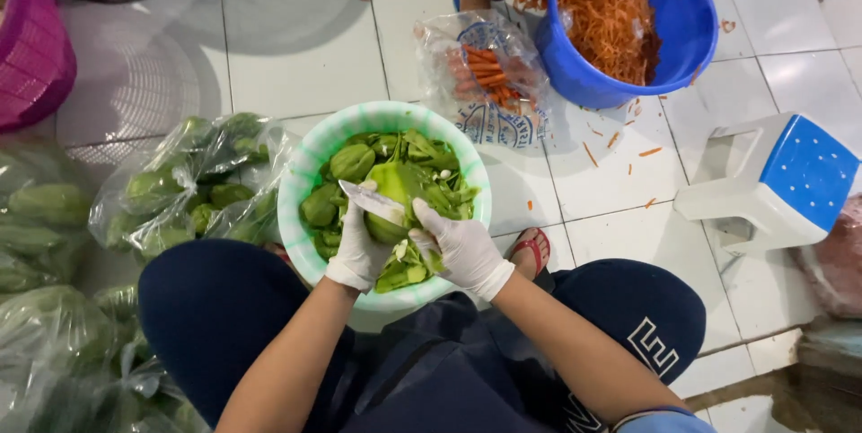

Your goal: Slicing chayote into a bowl using a knife in a food preparation area

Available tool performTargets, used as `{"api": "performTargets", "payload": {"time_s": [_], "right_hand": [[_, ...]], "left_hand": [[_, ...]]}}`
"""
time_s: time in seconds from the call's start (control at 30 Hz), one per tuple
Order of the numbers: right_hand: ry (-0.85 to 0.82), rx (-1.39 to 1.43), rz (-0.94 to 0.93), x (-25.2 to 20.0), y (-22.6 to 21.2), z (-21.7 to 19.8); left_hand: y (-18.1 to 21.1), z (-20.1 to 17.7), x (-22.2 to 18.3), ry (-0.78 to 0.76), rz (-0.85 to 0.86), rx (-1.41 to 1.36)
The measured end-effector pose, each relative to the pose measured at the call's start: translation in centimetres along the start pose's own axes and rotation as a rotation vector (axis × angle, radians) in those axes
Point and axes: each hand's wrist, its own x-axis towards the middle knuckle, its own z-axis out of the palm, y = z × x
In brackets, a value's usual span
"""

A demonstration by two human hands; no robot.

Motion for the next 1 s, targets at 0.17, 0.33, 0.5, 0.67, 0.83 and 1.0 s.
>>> {"api": "performTargets", "payload": {"time_s": [0.17,0.33,0.5,0.67,0.83,1.0], "right_hand": [[-0.257,-0.138,0.096,1.6,-2.5,-2.6],[-0.268,-0.158,0.062,0.3,0.2,-0.4],[-0.276,-0.026,0.083,0.7,0.0,-1.4],[-0.542,0.088,0.183,1.9,-2.7,-4.6],[-0.501,0.032,0.212,1.2,-0.8,-2.2],[-0.433,0.032,0.234,1.8,-1.1,-2.1]], "left_hand": [[0.4,0.4,-0.1,0.0,0.024,0.035],[0.0,-1.0,0.7,-0.001,-0.015,0.107],[0.0,-1.3,1.5,-0.015,-0.024,0.197],[0.8,-1.2,0.7,-0.039,-0.01,0.268],[0.5,-1.7,0.4,-0.005,-0.025,0.267],[0.8,-1.9,0.5,0.013,-0.032,0.352]]}}
